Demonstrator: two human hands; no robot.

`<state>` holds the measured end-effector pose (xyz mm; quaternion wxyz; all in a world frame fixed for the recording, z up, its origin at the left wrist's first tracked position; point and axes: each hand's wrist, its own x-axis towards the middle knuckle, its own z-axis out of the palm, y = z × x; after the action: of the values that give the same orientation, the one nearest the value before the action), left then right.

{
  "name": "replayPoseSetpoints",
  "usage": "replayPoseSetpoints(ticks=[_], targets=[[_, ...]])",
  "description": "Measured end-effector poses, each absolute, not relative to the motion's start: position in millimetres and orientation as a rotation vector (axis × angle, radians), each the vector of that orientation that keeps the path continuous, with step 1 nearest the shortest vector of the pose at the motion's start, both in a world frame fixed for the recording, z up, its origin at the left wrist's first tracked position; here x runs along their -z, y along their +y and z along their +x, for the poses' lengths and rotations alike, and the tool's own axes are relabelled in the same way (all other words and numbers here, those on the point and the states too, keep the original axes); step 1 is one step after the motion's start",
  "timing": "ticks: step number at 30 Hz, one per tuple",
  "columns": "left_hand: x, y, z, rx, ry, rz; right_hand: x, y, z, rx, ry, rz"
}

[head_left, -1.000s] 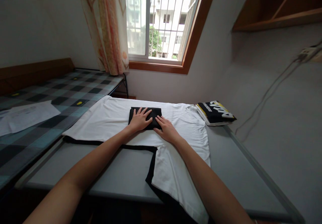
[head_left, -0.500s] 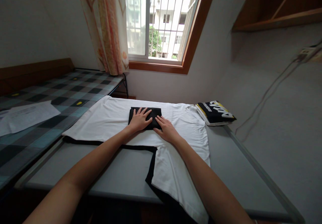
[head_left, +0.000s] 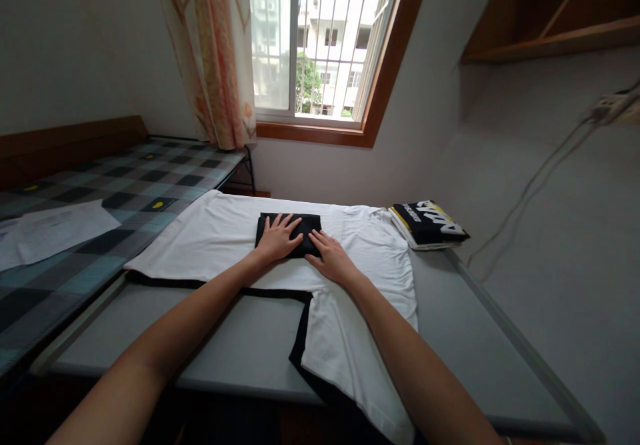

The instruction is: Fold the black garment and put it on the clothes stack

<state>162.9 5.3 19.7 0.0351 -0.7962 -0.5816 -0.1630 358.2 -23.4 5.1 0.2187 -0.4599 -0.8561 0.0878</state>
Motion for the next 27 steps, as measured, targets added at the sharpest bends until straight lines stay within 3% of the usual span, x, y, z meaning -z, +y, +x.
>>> replayPoseSetpoints(ticks=[27], targets=[[-22.4,4.5,162.8,0.487,-1.808,-2.455,-2.4,-21.9,358.7,-0.244,-2.359,-1.261]])
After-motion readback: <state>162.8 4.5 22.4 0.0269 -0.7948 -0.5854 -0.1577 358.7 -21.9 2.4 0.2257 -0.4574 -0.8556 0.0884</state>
